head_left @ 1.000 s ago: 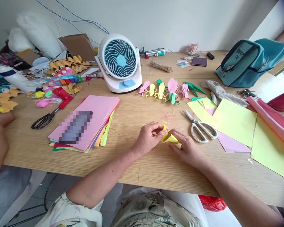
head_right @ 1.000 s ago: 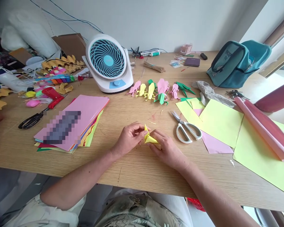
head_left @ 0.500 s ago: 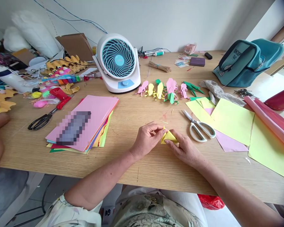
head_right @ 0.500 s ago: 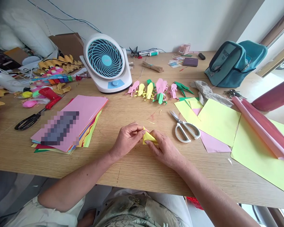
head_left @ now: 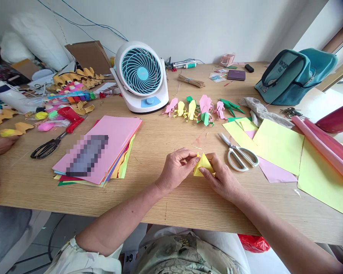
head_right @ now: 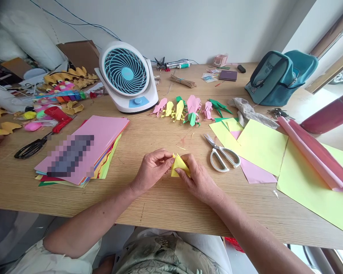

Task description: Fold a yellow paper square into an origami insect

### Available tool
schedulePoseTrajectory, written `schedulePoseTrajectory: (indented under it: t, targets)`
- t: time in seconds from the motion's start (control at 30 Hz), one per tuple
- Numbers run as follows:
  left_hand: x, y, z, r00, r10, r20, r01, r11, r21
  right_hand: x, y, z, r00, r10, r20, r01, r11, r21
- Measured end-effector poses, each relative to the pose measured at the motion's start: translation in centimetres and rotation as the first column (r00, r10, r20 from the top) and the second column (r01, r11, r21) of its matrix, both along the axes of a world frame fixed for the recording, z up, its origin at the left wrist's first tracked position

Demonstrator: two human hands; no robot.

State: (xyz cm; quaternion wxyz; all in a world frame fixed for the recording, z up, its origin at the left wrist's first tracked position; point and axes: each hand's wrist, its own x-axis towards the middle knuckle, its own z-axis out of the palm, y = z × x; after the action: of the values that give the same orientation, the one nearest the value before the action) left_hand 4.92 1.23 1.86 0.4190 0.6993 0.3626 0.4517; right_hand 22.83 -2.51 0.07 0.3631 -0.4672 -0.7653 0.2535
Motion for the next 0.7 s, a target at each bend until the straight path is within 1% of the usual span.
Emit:
schedulePoseTrajectory:
  t: [0.23, 0.4, 0.53, 0.7]
  targets:
    - [0.04, 0.08, -0.53, 1.0, 0.004, 0.013, -0.004, 1.0, -0.004, -0.1, -0.04, 0.28, 1.0, -0.007, -0.013, 0.006, 1.0, -0.02]
    - [0.02, 0.14, -0.81, 1.0, 0.008, 0.021, -0.008, 1.0, 0.006, -0.11, 0.0, 0.45, 0.999, 0.013, -0.033, -0.014, 1.0, -0.016]
    - [-0.08, 0.14, -0.94, 0.999, -0.008, 0.031, 0.008, 1.0, -0.01, -0.1, 0.16, 0.58, 0.996, 0.036, -0.085, -0.036, 0.999, -0.007]
    - [-0.06, 0.06, -0.94, 0.998, -0.021, 0.057, 0.025, 0.998, -0.06, 0.01, 0.38, 0.49, 0.994, 0.028, -0.109, -0.032, 0.999, -0.036]
